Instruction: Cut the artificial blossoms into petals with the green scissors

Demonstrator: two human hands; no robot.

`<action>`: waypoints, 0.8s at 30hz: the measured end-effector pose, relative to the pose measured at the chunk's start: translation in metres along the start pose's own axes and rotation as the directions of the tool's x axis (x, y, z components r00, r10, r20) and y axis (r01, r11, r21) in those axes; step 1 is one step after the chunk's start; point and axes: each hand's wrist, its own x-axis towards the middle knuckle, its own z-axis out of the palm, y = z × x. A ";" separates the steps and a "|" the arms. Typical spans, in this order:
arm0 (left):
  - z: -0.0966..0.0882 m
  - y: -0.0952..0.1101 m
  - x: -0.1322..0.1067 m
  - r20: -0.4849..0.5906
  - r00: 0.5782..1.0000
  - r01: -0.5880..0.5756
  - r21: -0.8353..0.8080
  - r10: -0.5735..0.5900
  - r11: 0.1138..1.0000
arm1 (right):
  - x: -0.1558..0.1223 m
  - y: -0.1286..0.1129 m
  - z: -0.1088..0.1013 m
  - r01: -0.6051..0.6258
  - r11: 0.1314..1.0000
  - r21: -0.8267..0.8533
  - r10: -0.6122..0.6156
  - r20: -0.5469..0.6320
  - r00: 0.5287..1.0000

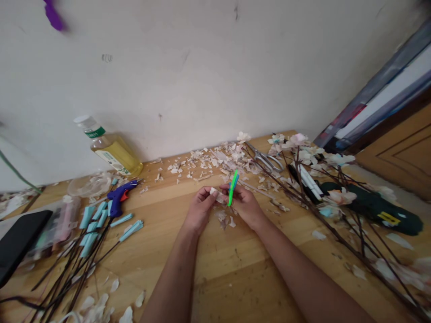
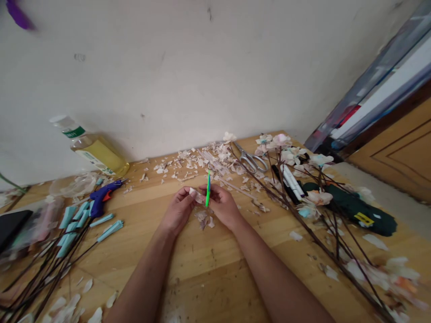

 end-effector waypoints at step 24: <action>-0.007 -0.005 0.003 -0.020 1.000 -0.018 0.222 0.023 0.975 | 0.001 0.000 0.000 0.024 0.999 0.036 -0.017 -0.166 0.986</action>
